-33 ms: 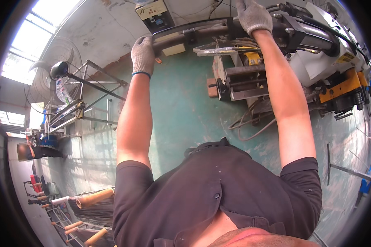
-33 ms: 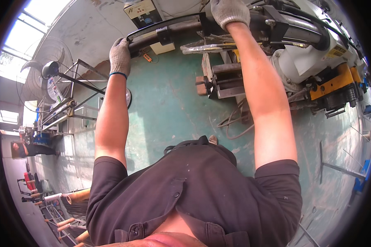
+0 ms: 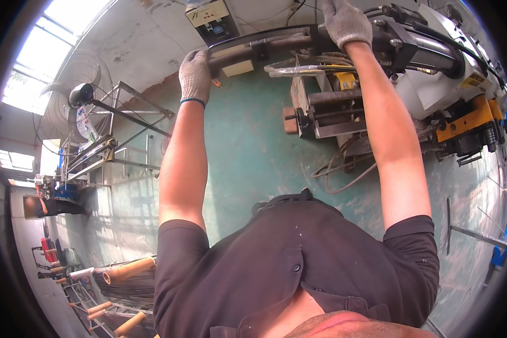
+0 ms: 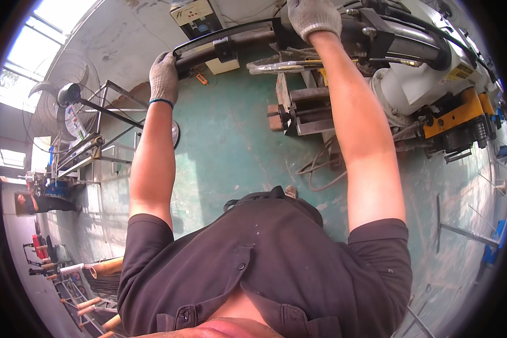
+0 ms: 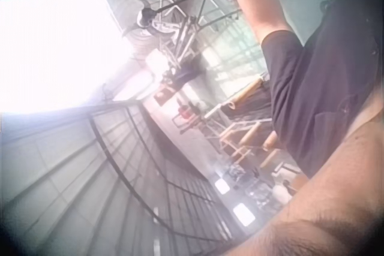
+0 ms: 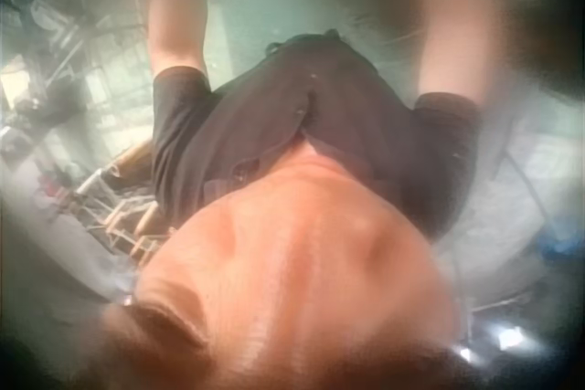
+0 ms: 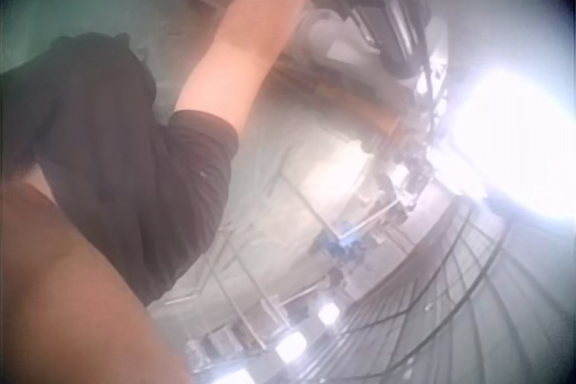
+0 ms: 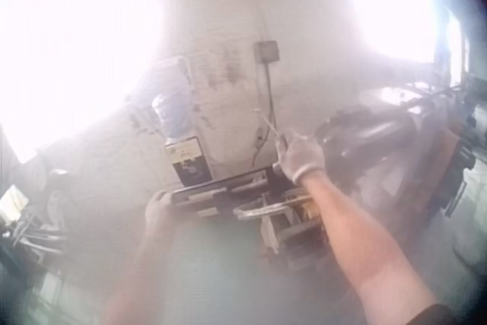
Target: The person feeds long metal rods into a bending machine, bends them, and removes the finished pieces. They then measure a rod on a wooden table and adjust the machine's bending arm using a wrench.
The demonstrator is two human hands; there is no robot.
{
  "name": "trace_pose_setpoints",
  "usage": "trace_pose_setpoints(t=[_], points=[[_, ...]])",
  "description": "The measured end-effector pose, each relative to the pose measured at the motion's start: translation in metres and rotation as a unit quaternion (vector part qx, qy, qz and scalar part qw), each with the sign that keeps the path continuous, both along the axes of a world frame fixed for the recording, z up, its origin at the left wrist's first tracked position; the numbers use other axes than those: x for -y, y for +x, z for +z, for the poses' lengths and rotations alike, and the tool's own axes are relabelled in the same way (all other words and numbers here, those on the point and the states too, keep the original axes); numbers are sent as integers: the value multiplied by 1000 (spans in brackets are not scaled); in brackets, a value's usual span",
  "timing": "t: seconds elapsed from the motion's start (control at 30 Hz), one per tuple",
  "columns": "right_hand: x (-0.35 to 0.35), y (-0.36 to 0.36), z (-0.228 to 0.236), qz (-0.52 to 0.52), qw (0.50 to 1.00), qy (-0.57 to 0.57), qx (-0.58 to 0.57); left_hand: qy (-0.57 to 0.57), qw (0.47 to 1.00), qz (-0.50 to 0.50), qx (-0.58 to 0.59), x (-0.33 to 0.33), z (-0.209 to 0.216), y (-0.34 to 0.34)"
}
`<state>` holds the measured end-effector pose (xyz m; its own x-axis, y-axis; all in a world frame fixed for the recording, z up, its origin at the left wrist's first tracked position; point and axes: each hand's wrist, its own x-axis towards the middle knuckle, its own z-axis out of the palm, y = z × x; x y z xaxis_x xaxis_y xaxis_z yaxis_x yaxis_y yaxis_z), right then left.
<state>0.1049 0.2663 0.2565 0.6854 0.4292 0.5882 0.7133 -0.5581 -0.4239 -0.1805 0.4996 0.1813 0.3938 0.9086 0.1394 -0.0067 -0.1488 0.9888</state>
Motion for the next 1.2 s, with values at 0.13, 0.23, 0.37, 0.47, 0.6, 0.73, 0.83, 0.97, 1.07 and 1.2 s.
trace_pose_setpoints(t=[0.13, 0.23, 0.37, 0.47, 0.6, 0.73, 0.83, 0.97, 1.07, 1.2], points=[[-3, -9, 3, 13, 1000, 14, 2, 22, 999, -1, -41, -5, 2, -7], [-5, -6, -2, 18, 1000, 17, 14, 53, 993, -8, -102, 2, 17, -13], [-1, -2, -7, 19, 1000, 10, 12, 151, 982, 8, -115, -10, 23, -21], [0, -7, -4, -8, 1000, 10, 6, 152, 986, -19, -68, -23, 44, -32], [-1, -8, -5, 11, 999, 44, 27, 293, 946, -23, -138, -20, 100, -19], [-3, -11, -4, 55, 993, 88, 60, 425, 888, -121, -129, -2, 141, 11], [6, -41, 36, 119, 979, 46, 162, 494, 843, -180, -117, 7, 149, 39], [17, -88, 83, 151, 956, -60, 246, 428, 855, -281, -81, 5, 156, 64], [7, -106, 94, 131, 933, -131, 309, 508, 801, -293, -126, -18, 154, 62], [-1, -117, 103, 123, 917, -150, 349, 412, 805, -408, -129, -29, 149, 63]])
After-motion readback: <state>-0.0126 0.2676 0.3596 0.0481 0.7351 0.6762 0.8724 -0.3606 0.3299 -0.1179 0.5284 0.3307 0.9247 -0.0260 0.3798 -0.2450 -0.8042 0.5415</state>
